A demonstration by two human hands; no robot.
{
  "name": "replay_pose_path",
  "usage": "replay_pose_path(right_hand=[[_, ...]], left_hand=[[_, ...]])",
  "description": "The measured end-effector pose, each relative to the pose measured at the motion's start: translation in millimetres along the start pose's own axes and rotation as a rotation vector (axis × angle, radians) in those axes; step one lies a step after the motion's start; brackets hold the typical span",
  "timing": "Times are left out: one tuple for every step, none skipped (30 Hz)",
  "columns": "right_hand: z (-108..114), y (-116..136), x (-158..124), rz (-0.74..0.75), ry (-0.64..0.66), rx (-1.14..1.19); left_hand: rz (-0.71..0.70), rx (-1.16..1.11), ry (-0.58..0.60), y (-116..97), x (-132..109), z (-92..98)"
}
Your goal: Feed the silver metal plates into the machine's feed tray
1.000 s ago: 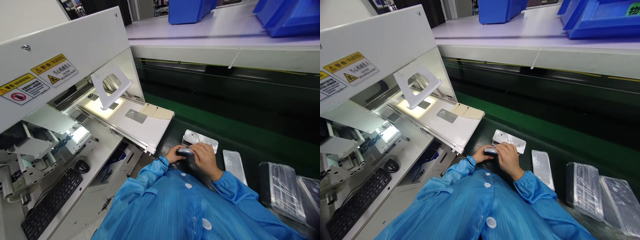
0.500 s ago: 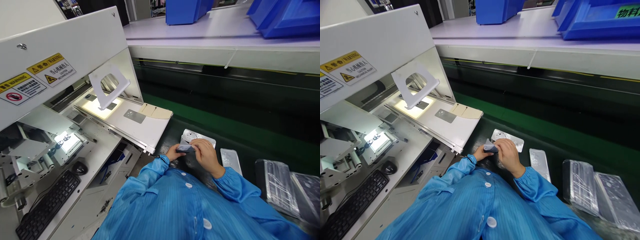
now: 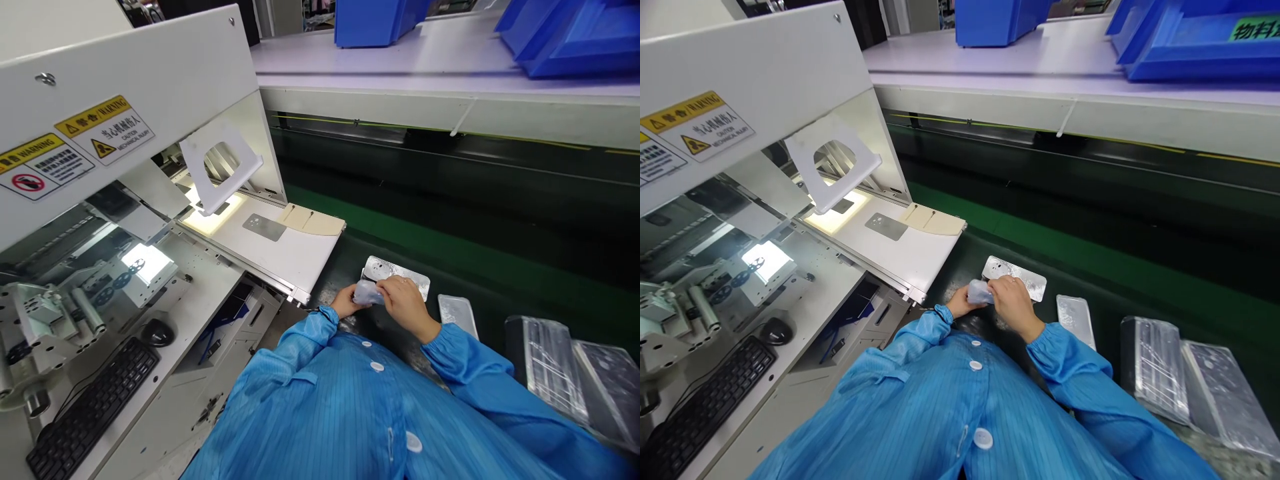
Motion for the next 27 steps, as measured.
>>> replay_pose_path(right_hand=[[-1,0,0,0.004,0.001,-0.01],[-2,1,-1,0.006,0.001,-0.012],[-3,1,-1,0.003,-0.002,-0.004],[-3,1,0,-0.005,-0.011,0.013],[-3,2,0,-0.019,-0.027,0.037],[-3,2,1,-0.043,-0.046,0.071],[-2,1,2,-0.083,-0.067,0.116],[-2,0,2,-0.137,-0.085,0.174],[-1,-2,2,-0.202,-0.099,0.249],[-1,-5,2,-0.269,-0.105,0.346],[-1,-8,1,-0.332,-0.103,0.459],[-2,-12,-1,-0.383,-0.094,0.573],[-3,-16,-2,-0.417,-0.077,0.666],[-5,-20,-4,-0.431,-0.053,0.725],[-6,-24,-6,-0.427,-0.026,0.744],[-8,-26,-7,-0.41,-0.004,0.728],[-9,-27,-8,-0.39,-0.001,0.692],[-10,-27,-9,-0.369,-0.015,0.652],[-10,-26,-9,-0.346,-0.044,0.618],[-10,-24,-9,-0.321,-0.081,0.595],[-10,-22,-9,-0.296,-0.115,0.58],[-9,-19,-9,-0.273,-0.142,0.57],[-9,-17,-10,-0.252,-0.157,0.558],[-9,-16,-10,-0.236,-0.162,0.545],[-9,-15,-11,-0.229,-0.165,0.533],[-9,-15,-11,-0.234,-0.173,0.526],[-9,-15,-12,-0.242,-0.188,0.524]], left_hand=[[0.0,0.001,0.005,0,0,-0.3],[0.0,0.003,0.009,0,0,-0.7],[0.0,0.003,0.013,0,0,-1.2],[0.001,0.004,0.018,0,0,-1.7],[0.002,0.004,0.024,0,0,-2.3],[0.004,0.002,0.029,0,0,-2.7],[0.005,0.0,0.032,0,1,-3.0],[0.006,-0.002,0.034,0,1,-3.0],[0.006,-0.005,0.034,-1,2,-2.8],[0.006,-0.007,0.033,-1,2,-2.4],[0.004,-0.009,0.033,-1,2,-1.8],[0.0,-0.013,0.035,-2,2,-1.0],[-0.006,-0.018,0.039,-3,2,-0.2],[-0.012,-0.023,0.045,-4,2,0.5],[-0.017,-0.028,0.051,-4,2,1.1],[-0.022,-0.03,0.055,-5,1,1.5],[-0.025,-0.031,0.059,-5,1,1.7],[-0.026,-0.031,0.061,-5,1,1.8],[-0.027,-0.03,0.063,-4,2,1.7],[-0.026,-0.029,0.065,-4,2,1.5],[-0.026,-0.027,0.065,-2,3,1.3],[-0.025,-0.025,0.063,-1,4,1.2],[-0.023,-0.022,0.06,0,5,1.1],[-0.021,-0.019,0.056,2,5,1.1],[-0.019,-0.016,0.053,3,6,1.2],[-0.017,-0.013,0.05,4,6,1.3],[-0.016,-0.01,0.049,4,6,1.4]])
Point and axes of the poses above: each hand's wrist, its own x-axis towards the middle knuckle, its own z-axis out of the back of the hand, y = z × x, the point moved 1 cm from there along x, towards the middle knuckle, and after that the axes turned 7 degrees about z, right-handed, at the moved point
